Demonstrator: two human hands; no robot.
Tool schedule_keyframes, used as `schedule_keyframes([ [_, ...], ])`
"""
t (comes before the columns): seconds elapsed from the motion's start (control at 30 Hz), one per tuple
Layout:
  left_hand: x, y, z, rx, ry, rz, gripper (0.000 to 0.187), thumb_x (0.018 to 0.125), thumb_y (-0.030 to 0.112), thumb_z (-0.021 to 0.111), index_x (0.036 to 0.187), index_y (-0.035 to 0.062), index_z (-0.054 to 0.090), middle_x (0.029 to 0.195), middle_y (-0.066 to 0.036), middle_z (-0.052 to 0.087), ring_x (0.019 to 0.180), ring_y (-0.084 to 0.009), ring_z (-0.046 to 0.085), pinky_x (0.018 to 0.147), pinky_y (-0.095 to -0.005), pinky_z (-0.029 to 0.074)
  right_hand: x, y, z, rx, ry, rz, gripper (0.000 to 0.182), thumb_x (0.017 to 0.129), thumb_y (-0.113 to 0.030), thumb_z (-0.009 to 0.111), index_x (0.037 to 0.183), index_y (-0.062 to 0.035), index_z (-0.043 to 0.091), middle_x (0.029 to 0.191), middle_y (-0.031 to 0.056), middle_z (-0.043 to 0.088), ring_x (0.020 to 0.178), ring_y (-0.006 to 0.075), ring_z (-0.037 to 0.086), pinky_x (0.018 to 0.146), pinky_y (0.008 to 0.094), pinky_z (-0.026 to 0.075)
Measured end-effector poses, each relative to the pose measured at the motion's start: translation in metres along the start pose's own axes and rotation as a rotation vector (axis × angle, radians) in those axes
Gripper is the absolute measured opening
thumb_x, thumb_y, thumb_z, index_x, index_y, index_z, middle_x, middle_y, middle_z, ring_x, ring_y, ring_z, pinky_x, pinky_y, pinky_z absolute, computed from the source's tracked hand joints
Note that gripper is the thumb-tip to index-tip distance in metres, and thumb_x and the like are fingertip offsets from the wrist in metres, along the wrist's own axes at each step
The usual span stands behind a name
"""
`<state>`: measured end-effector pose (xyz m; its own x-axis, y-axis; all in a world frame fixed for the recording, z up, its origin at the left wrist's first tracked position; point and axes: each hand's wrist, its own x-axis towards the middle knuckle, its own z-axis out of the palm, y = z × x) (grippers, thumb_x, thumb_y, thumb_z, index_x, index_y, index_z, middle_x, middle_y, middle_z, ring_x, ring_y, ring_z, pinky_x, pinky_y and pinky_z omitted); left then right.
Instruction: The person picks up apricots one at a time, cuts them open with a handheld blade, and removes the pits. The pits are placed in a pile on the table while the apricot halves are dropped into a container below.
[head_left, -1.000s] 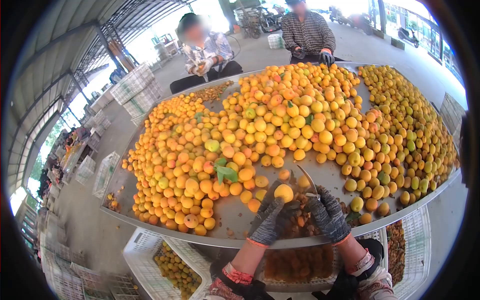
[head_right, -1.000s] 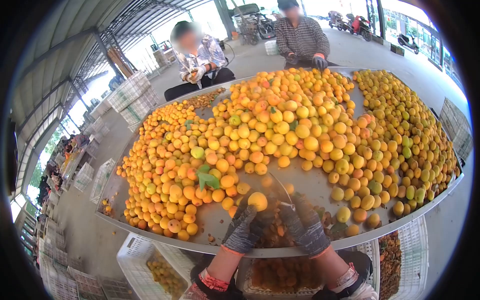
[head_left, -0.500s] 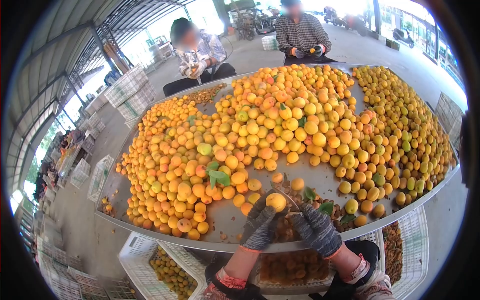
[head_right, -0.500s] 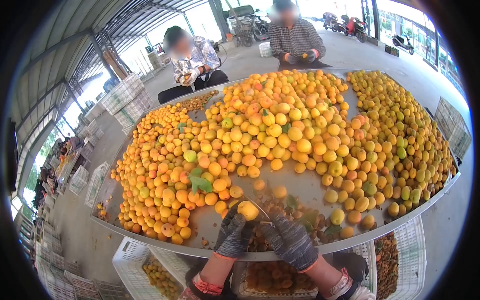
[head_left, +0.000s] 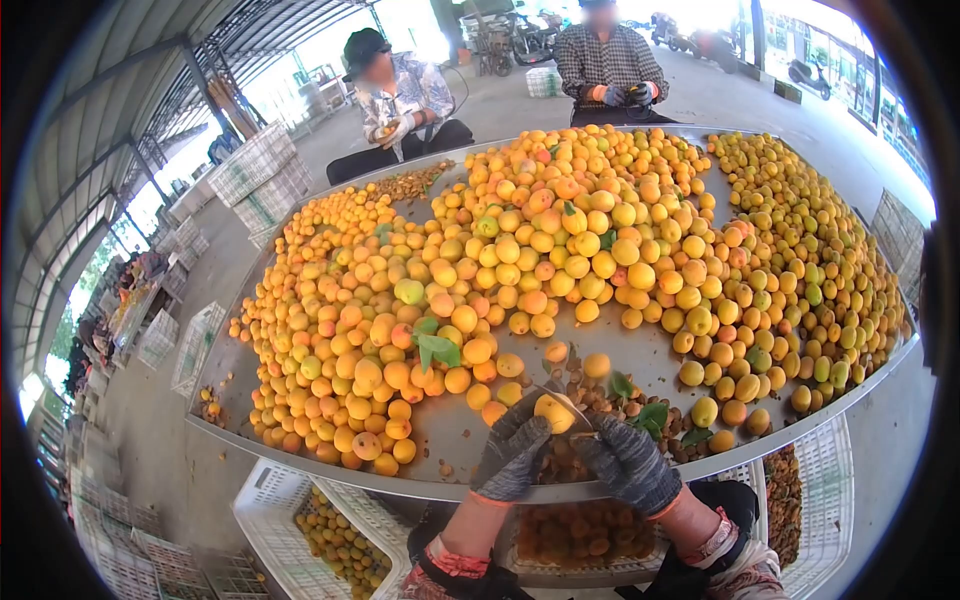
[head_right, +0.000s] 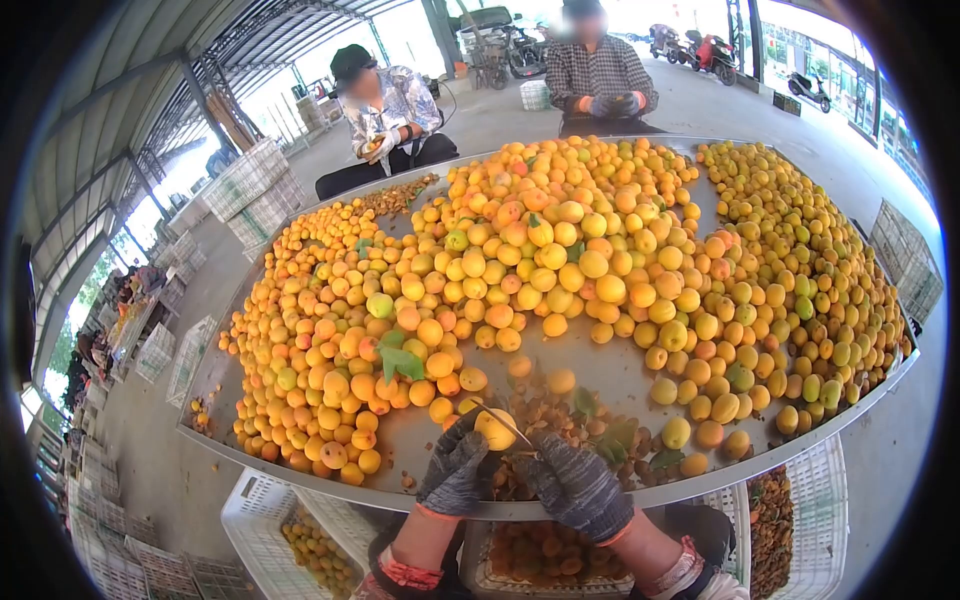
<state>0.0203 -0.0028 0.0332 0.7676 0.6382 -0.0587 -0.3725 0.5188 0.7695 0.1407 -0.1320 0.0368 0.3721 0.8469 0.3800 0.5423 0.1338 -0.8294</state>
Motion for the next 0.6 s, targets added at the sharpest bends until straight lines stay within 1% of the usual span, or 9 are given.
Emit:
schedule_keyframes([
  [0.07, -0.004, 0.006, -0.005, 0.068, 0.051, -0.131, 0.039, 0.081, 0.014, 0.061, 0.116, 0.0013, 0.051, 0.104, -0.005, 0.057, 0.096, -0.0113, 0.051, 0.085, -0.0242, 0.041, -0.005, 0.012, 0.001, 0.048, -0.087, -0.020, 0.029, 0.080, -0.010, 0.058, 0.104, 0.0052, 0.054, 0.091, 0.0200, 0.058, 0.077, 0.0324, 0.060, 0.065, 0.0367, 0.049],
  [0.1, -0.004, 0.008, -0.004, 0.066, 0.053, -0.132, 0.039, 0.081, 0.014, 0.061, 0.116, 0.0013, 0.051, 0.104, -0.005, 0.057, 0.096, -0.0113, 0.051, 0.085, -0.0242, 0.041, -0.005, 0.010, -0.001, 0.047, -0.089, -0.018, 0.029, 0.080, -0.010, 0.058, 0.104, 0.0052, 0.054, 0.091, 0.0200, 0.058, 0.077, 0.0324, 0.060, 0.065, 0.0367, 0.049],
  [0.17, -0.002, 0.015, -0.001, 0.344, -0.086, -0.020, 0.032, 0.082, 0.014, 0.060, 0.111, 0.0015, 0.054, 0.098, -0.004, 0.058, 0.092, -0.0106, 0.051, 0.083, -0.0241, 0.041, -0.005, 0.003, -0.006, -0.003, -0.155, 0.030, 0.029, 0.079, -0.008, 0.057, 0.105, 0.0054, 0.054, 0.096, 0.0199, 0.057, 0.081, 0.0320, 0.059, 0.068, 0.0367, 0.049],
  [0.2, -0.002, 0.015, -0.001, 0.344, -0.086, -0.022, 0.032, 0.082, 0.014, 0.060, 0.111, 0.0015, 0.054, 0.098, -0.004, 0.058, 0.092, -0.0106, 0.051, 0.083, -0.0241, 0.041, -0.005, 0.004, -0.007, -0.002, -0.155, 0.031, 0.029, 0.079, -0.008, 0.057, 0.105, 0.0054, 0.054, 0.096, 0.0199, 0.057, 0.081, 0.0320, 0.059, 0.068, 0.0367, 0.049],
  [0.27, -0.002, 0.015, 0.000, 0.410, -0.058, -0.028, 0.030, 0.081, 0.013, 0.060, 0.109, 0.0008, 0.055, 0.098, -0.004, 0.058, 0.092, -0.0104, 0.050, 0.083, -0.0244, 0.040, -0.007, 0.008, -0.009, -0.167, -0.220, -0.160, 0.030, 0.078, -0.005, 0.056, 0.106, 0.0042, 0.056, 0.102, 0.0194, 0.056, 0.088, 0.0328, 0.058, 0.074, 0.0377, 0.048],
  [0.3, -0.003, 0.017, 0.002, 0.410, -0.059, -0.031, 0.030, 0.081, 0.013, 0.060, 0.109, 0.0008, 0.055, 0.098, -0.004, 0.058, 0.092, -0.0104, 0.050, 0.083, -0.0244, 0.040, -0.008, 0.007, -0.008, -0.167, -0.219, -0.158, 0.030, 0.078, -0.005, 0.056, 0.106, 0.0042, 0.056, 0.102, 0.0194, 0.056, 0.088, 0.0328, 0.058, 0.074, 0.0377, 0.048],
  [0.4, -0.002, 0.020, 0.009, 0.460, -0.068, -0.012, 0.029, 0.082, 0.012, 0.059, 0.108, 0.0004, 0.055, 0.098, -0.003, 0.058, 0.092, -0.0102, 0.050, 0.083, -0.0245, 0.040, -0.008, 0.007, -0.005, -0.149, -0.201, -0.076, 0.031, 0.076, -0.004, 0.054, 0.107, 0.0026, 0.057, 0.107, 0.0204, 0.053, 0.095, 0.0345, 0.055, 0.079, 0.0396, 0.047],
  [0.47, -0.006, 0.016, 0.008, 0.455, -0.041, -0.015, 0.029, 0.082, 0.011, 0.059, 0.108, 0.0004, 0.055, 0.099, -0.002, 0.057, 0.092, -0.0100, 0.049, 0.082, -0.0244, 0.040, -0.016, 0.013, -0.001, 0.107, -0.231, 0.191, 0.032, 0.075, -0.004, 0.055, 0.106, 0.0010, 0.058, 0.108, 0.0211, 0.053, 0.095, 0.0348, 0.055, 0.080, 0.0403, 0.047],
  [0.6, -0.008, 0.018, 0.013, 0.482, -0.042, 0.031, 0.028, 0.082, 0.011, 0.059, 0.108, 0.0004, 0.054, 0.098, -0.002, 0.057, 0.090, -0.0095, 0.050, 0.080, -0.0241, 0.041, -0.012, 0.013, -0.006, 0.021, -0.280, 0.061, 0.034, 0.075, -0.004, 0.055, 0.108, -0.0001, 0.057, 0.109, 0.0208, 0.053, 0.096, 0.0344, 0.055, 0.080, 0.0401, 0.047],
])
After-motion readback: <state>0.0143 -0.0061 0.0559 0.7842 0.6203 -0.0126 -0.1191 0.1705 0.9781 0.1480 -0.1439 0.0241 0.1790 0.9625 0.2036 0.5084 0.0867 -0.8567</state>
